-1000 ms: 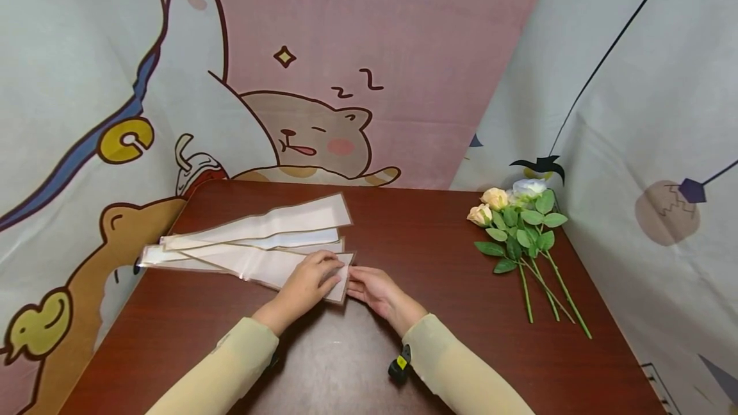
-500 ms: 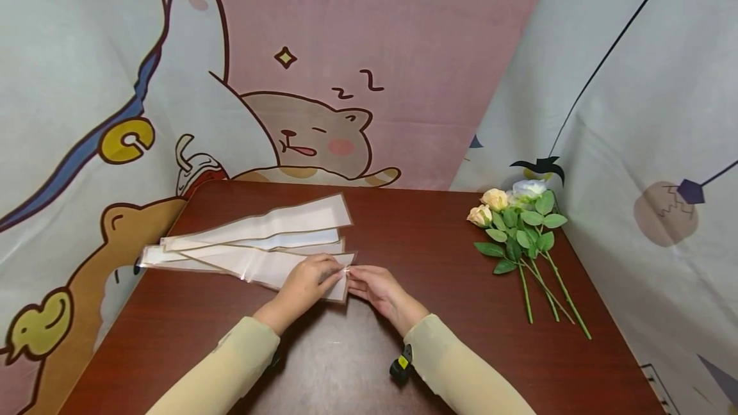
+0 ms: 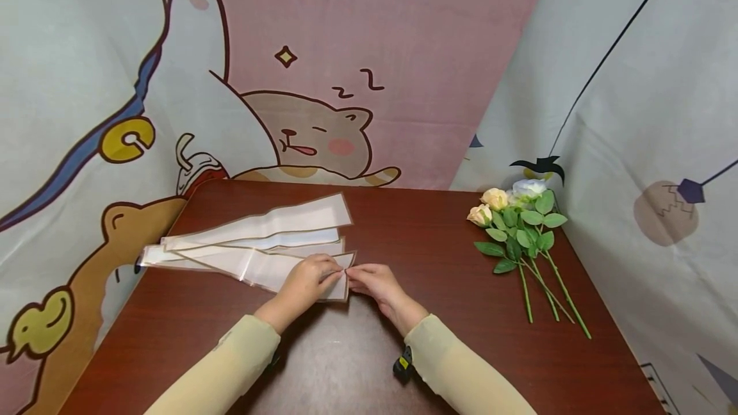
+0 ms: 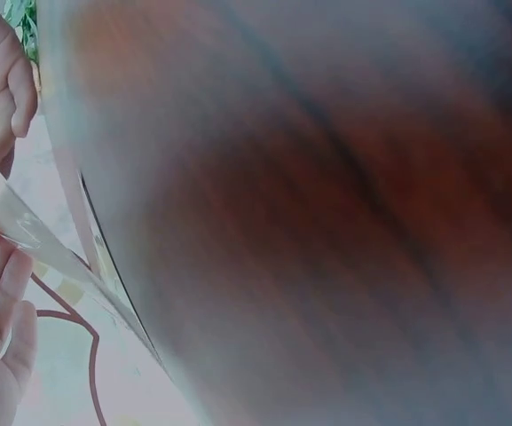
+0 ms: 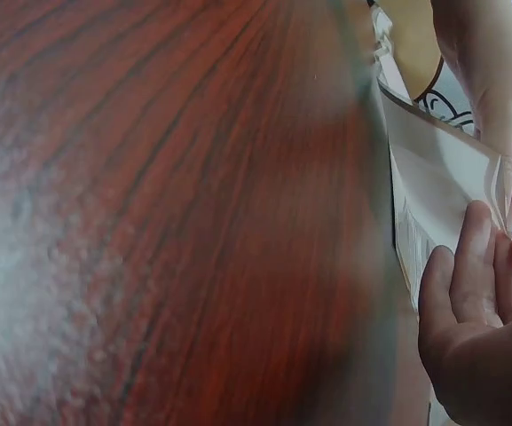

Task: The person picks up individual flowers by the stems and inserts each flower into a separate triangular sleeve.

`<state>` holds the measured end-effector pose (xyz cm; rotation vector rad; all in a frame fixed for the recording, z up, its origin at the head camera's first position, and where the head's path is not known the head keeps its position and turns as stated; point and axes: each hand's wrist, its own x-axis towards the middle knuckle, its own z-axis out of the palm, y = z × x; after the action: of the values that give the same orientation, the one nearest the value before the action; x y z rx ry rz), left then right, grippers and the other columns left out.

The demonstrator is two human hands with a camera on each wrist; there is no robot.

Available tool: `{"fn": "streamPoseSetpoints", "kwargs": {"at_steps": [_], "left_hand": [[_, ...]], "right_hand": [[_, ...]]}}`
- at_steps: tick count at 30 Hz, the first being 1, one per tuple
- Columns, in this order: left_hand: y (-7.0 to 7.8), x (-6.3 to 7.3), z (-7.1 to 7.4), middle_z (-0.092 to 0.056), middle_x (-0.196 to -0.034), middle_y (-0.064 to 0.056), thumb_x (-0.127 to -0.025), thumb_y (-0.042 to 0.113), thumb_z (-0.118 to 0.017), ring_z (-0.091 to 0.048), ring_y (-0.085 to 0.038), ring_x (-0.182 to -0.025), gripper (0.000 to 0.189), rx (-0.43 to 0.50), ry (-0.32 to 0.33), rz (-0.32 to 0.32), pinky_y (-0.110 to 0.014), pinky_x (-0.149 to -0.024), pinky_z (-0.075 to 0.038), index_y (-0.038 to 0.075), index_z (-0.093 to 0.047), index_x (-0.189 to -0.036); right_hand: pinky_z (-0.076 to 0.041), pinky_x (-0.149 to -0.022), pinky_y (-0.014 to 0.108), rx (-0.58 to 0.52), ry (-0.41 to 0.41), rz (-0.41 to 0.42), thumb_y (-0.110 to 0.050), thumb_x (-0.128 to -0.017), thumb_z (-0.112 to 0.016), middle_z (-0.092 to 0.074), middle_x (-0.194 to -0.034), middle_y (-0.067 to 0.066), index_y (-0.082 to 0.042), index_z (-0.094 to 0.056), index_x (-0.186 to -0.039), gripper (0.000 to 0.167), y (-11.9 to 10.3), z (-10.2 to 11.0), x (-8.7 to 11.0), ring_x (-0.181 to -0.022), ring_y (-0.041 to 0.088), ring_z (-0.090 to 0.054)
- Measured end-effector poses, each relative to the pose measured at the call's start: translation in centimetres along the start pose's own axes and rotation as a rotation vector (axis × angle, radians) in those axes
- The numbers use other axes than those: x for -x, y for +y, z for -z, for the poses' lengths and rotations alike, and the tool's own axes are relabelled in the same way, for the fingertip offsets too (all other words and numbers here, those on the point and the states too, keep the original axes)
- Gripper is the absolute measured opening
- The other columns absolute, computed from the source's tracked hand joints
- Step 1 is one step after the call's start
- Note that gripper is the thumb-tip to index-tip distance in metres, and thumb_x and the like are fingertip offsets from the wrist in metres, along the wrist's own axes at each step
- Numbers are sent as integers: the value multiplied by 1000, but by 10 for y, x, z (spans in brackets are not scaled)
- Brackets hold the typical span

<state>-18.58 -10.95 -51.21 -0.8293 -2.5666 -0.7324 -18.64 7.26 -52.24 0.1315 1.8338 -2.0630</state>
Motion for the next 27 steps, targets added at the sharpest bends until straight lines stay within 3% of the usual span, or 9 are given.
{"fn": "streamPoseSetpoints", "kwargs": {"at_steps": [9, 21, 27], "left_hand": [[0, -1, 1, -69, -89, 2, -84, 18, -72, -64, -15, -86, 6, -9, 0, -10, -33, -77, -53, 13, -75, -86], [0, -1, 1, -69, -88, 2, -83, 17, -73, -65, -16, -86, 4, -13, 11, -12, -33, -78, -54, 13, -74, -85], [-1, -1, 3, -69, -90, 3, -82, 17, -74, -65, -15, -88, 4, 14, 79, 8, -32, -79, -54, 14, -72, -85]], "right_hand": [[-56, -70, 27, 51, 4, 31, -6, -89, -60, -63, -69, -3, 15, -63, -99, 24, -8, -7, 5, -63, 6, -60], [-55, -65, 22, 69, 19, 31, -9, -87, -66, -66, -72, -3, 12, -64, -102, 26, -2, -3, 1, -64, 6, -62], [-55, -62, 22, 24, 21, -23, -9, -89, -63, -63, -66, -3, 10, -63, -101, 24, 0, 2, 1, -59, 6, -61]]}}
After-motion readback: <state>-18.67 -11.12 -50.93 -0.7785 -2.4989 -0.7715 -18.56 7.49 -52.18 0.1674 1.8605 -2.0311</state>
